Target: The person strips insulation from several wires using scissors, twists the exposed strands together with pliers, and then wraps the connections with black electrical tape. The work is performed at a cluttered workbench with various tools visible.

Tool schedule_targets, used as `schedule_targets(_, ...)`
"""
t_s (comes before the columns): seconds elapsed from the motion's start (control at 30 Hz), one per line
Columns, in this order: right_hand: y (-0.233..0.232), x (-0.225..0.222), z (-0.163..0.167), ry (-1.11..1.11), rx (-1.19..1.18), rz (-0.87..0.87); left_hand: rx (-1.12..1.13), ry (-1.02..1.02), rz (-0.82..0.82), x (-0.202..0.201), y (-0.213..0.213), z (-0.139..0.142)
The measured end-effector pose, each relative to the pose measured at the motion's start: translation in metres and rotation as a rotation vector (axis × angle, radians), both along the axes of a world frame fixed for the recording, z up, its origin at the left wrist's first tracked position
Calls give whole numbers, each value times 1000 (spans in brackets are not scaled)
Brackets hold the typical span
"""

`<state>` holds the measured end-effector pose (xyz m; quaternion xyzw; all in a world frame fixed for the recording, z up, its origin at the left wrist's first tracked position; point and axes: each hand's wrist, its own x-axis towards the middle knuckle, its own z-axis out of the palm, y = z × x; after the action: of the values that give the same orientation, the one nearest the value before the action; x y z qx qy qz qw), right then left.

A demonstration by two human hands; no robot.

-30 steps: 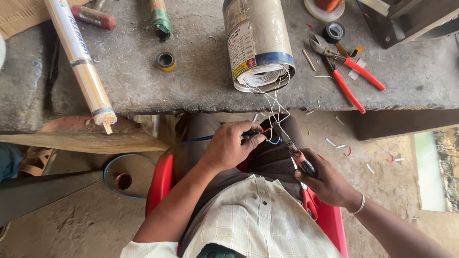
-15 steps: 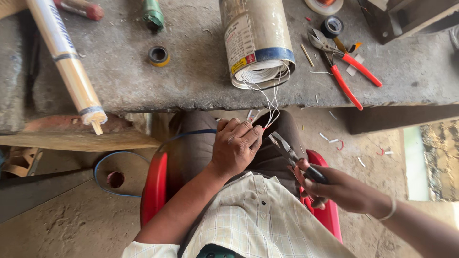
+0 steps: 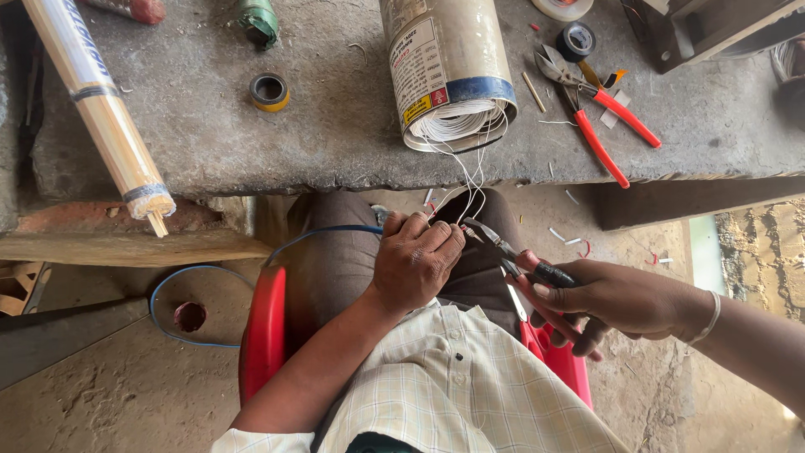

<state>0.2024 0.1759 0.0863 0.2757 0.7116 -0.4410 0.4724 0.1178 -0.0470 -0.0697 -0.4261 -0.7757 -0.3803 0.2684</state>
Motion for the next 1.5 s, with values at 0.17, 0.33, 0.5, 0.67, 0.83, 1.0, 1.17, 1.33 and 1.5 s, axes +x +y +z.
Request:
schedule_targets(0.17, 2, 6, -9, 30, 99, 76, -33, 15, 9, 0, -1, -1)
schedule_targets(0.33, 14, 28, -37, 128, 25, 36, 2, -9, 7, 1, 1, 2)
schedule_targets(0.5, 20, 52, -80, 333, -111, -37, 50, -114, -13, 1, 5, 7)
schedule_targets(0.67, 15, 68, -131, 554, -277, -153, 165, -372, -42, 3, 9, 13)
schedule_targets(0.83, 14, 67, -171, 657, -395, -223, 314, -501, -111, 4, 14, 15)
schedule_targets(1.0, 8, 59, -188, 881, -361, -143, 427, -748, -217, 1, 19, 6)
schedule_targets(1.17, 6, 47, -182, 1054, -171, 57, 560, -1053, -397, -6, 24, -9)
schedule_targets(1.33, -2, 34, -166, 1021, -47, 46, 592, -1164, -447, -15, 23, -9)
schedule_targets(1.5, 5, 40, -140, 780, 75, 148, 406, -933, -285, -15, 16, 5)
